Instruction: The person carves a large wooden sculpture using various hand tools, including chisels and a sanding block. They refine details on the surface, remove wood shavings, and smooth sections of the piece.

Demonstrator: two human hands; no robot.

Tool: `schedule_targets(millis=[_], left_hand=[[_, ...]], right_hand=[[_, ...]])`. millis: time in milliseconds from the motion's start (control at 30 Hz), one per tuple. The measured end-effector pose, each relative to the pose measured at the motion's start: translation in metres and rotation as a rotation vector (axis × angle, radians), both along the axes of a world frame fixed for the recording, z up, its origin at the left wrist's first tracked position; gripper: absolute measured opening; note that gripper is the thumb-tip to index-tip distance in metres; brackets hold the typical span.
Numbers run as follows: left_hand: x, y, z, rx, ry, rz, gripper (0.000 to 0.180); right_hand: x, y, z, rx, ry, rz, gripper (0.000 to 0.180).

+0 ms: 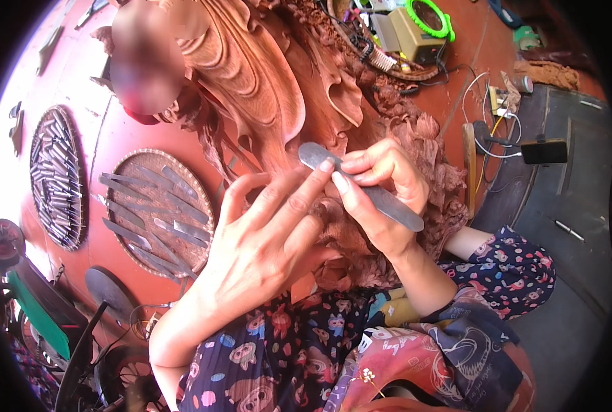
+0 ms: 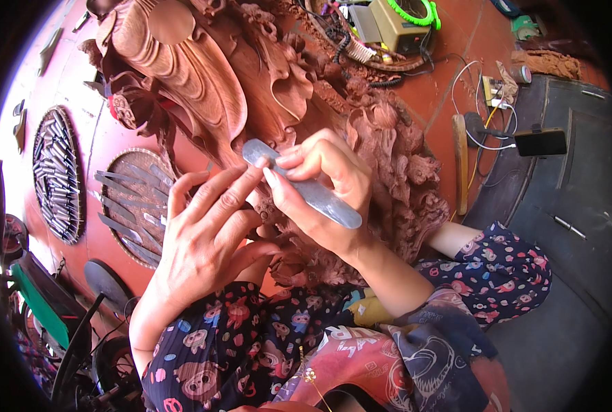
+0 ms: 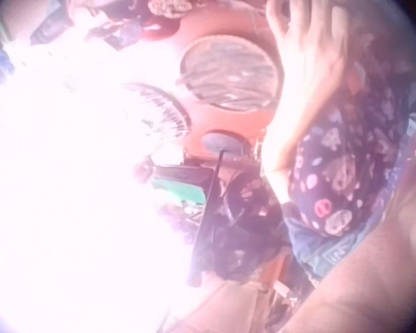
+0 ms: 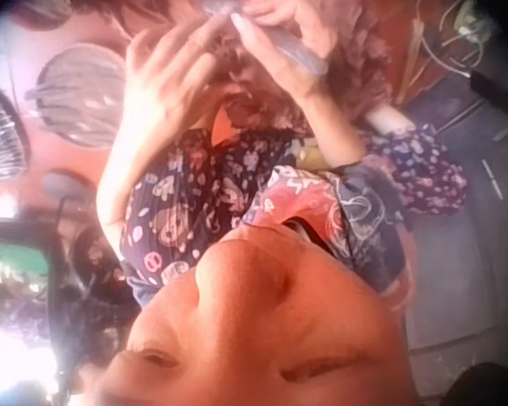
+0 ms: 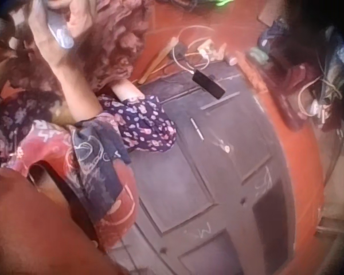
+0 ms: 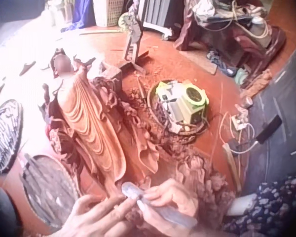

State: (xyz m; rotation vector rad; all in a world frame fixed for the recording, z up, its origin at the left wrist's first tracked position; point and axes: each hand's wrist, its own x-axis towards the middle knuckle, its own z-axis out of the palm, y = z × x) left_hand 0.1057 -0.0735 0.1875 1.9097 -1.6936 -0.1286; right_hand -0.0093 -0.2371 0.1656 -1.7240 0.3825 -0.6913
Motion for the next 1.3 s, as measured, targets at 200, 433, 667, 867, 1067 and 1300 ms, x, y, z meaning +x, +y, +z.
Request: schedule_targets(millis=[200,433,667,867,1067,1300], left_hand=[[0.001,-0.002,-0.001,0.032,-0.009,0.023,0.037],[-0.009,-0.002,-0.017,-0.035,0.008,0.058,0.039],[0.001,-0.011,0.015,0.093,0.078,0.03,0.046],[0.0,-0.001,-0.007,-0.002,-0.047,0.0,0.046],[-0.005,-0.007,0.002,0.053,0.135,0.049,0.044],[0.001,-0.004,0.022,0.178,0.231,0.033,0.048]], right_hand=[[0.013,0.003,-0.003,0.016,-0.033,-0.046,0.023],[0.016,0.0,0.003,0.037,-0.05,-0.036,0.024],[0.015,-0.005,0.004,0.039,-0.035,-0.03,0.023],[0.009,-0.006,0.005,-0.026,-0.046,0.029,0.021],[0.009,-0.008,0.003,-0.082,-0.063,0.06,0.022],[0.014,-0.006,0.008,-0.22,-0.068,0.062,0.023]])
